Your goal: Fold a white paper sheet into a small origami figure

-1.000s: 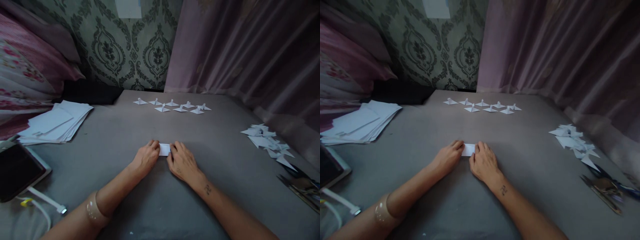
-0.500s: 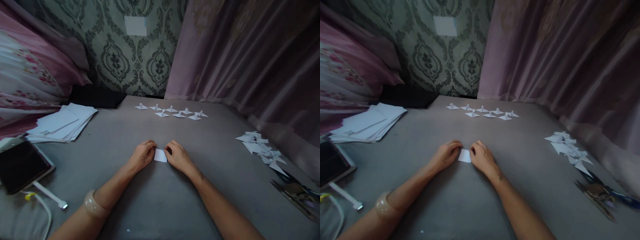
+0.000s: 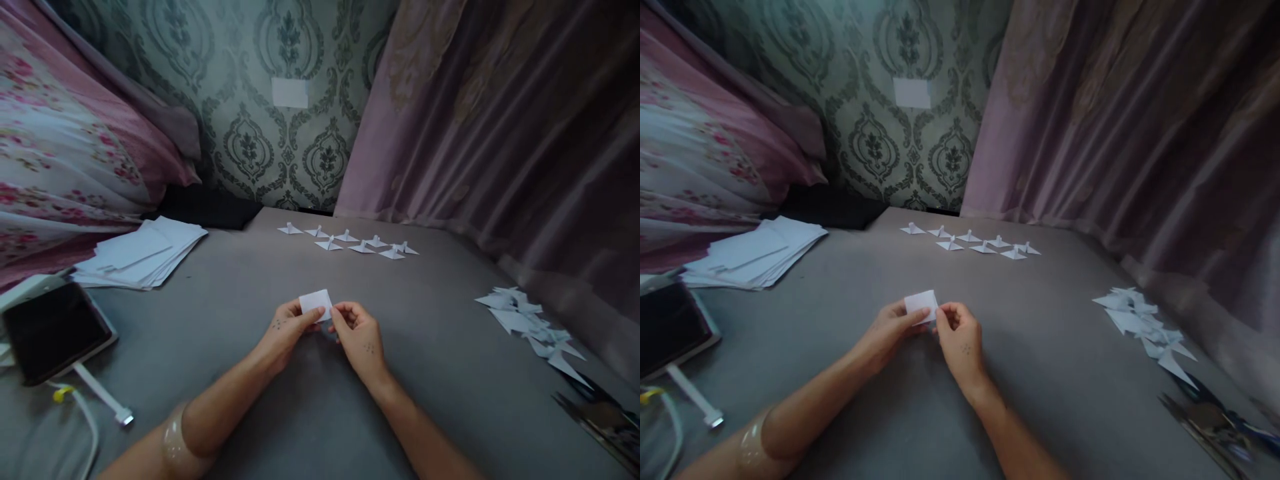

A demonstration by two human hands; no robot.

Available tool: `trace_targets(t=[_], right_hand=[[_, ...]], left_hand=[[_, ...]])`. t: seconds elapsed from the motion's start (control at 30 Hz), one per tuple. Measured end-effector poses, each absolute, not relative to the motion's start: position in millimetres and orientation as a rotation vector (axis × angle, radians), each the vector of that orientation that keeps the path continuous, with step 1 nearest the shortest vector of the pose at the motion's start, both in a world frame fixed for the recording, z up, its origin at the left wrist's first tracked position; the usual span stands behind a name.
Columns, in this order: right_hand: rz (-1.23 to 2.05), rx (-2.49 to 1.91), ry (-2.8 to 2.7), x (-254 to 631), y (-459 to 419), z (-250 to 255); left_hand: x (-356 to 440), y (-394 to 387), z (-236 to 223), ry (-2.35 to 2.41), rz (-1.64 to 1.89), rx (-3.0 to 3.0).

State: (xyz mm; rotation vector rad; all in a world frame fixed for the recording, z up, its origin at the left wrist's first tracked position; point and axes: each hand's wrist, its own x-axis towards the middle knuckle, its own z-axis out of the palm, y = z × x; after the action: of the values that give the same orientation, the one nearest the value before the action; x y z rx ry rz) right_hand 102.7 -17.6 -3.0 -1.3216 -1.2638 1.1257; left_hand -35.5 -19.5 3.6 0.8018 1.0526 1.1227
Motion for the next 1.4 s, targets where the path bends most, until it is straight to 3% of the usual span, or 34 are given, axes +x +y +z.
trace_targets(t=[0.23,0.53,0.83,1.4], right_hand=[[1.505,-1.307,-1.229,104,-24,9],[1.564,-1.313,-1.379,108,-27,13],[1.336,-1.196,-1.401,114,-22,14],[1.565,-1.145,-1.323,115,-23,17]], left_hand=[[-44,-20,5,0.989,1.094,0.677],[-45,-21,12,1.096,1.088,0.61],[-43,-25,16,1.123,1.051,0.728],[-44,-26,15,1.088,0.954,0.744]])
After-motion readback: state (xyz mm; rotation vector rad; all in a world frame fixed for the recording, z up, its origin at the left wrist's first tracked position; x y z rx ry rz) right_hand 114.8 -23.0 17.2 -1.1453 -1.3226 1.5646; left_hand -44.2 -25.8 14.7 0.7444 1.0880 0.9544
